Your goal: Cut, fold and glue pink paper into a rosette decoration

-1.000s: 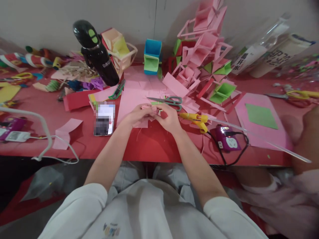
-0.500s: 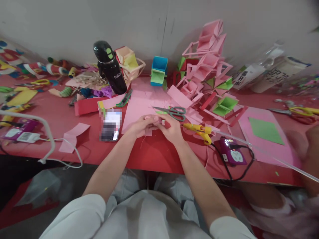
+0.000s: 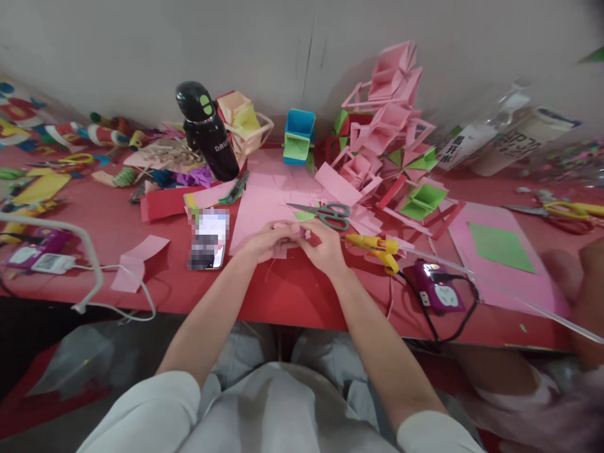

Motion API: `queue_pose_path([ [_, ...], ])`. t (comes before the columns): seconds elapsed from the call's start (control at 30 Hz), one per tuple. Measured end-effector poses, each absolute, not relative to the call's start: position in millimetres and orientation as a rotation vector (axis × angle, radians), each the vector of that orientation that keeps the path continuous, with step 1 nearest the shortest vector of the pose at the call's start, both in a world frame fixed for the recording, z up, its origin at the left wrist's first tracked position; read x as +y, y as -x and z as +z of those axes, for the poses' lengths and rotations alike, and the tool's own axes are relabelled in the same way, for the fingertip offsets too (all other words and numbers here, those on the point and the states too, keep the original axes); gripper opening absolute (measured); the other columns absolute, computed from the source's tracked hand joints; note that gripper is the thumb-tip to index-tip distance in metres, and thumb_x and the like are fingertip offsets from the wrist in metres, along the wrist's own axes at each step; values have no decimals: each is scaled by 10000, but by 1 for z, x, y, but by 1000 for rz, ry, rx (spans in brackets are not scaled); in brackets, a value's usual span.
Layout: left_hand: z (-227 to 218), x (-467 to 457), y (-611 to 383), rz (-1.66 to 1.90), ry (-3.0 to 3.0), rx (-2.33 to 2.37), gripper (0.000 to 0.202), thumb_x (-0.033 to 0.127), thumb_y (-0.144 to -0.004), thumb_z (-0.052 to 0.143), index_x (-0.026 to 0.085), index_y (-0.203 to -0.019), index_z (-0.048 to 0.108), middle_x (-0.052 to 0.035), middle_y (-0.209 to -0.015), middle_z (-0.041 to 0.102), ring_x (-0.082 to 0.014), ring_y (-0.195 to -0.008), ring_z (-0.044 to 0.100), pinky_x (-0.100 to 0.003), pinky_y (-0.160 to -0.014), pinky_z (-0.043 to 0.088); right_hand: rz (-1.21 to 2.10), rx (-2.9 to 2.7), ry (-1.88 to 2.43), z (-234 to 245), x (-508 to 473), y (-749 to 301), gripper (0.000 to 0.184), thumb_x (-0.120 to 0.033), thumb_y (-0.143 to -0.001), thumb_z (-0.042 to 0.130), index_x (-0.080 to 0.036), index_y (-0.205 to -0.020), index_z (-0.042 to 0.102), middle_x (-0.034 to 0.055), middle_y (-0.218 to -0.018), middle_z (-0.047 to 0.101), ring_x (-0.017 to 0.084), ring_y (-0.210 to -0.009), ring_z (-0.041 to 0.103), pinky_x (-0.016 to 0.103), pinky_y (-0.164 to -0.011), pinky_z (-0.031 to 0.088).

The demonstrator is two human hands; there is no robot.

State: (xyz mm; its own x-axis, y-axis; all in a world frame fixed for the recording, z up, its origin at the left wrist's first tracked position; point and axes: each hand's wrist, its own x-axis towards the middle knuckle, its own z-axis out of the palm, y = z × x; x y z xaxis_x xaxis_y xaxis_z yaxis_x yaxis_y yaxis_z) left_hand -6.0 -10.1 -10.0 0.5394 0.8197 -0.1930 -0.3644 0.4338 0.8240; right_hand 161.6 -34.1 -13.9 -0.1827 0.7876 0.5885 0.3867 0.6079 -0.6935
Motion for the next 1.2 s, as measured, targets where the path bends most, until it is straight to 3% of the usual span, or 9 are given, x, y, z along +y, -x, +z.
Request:
queue_pose_path([
  [0.17, -11, -11, 4, 827, -785, 661, 347, 370, -698, 861, 108, -875, 718, -67, -872, 714, -155, -853, 683, -321, -892, 537, 459, -1790, 960, -13, -35, -163, 174, -134, -857, 651, -225, -1000, 687, 47, -957, 728, 197, -879, 667, 360, -831, 545],
  [0.5, -11, -10, 5, 858, -726, 709, 390, 429, -708, 848, 107, -888, 721, -71, -856, 707, -171, -851, 681, -338, -869, 551, 435, -1782, 1002, -12, -35, -164, 192, -120, -839, 630, -225, -976, 714, 44, -924, 743, 199, -848, 677, 361, -814, 552],
  [0.93, -17, -10, 3, 865, -704, 673, 383, 403, -704, 857, 99, -895, 723, -57, -811, 688, -150, -815, 670, -309, -834, 561, 594, -1666, 969, -9, -34, -164, 166, -256, -810, 770, -244, -971, 731, 26, -923, 729, 188, -862, 660, 352, -817, 535],
  [1.2, -13, -13, 0, 829, -686, 661, 380, 459, -720, 832, 119, -833, 707, -41, -785, 671, -153, -820, 660, -329, -867, 554, 528, -1690, 974, -2, -38, -161, 45, -231, -863, 701, -215, -903, 692, 28, -848, 678, 173, -798, 611, 327, -756, 497],
])
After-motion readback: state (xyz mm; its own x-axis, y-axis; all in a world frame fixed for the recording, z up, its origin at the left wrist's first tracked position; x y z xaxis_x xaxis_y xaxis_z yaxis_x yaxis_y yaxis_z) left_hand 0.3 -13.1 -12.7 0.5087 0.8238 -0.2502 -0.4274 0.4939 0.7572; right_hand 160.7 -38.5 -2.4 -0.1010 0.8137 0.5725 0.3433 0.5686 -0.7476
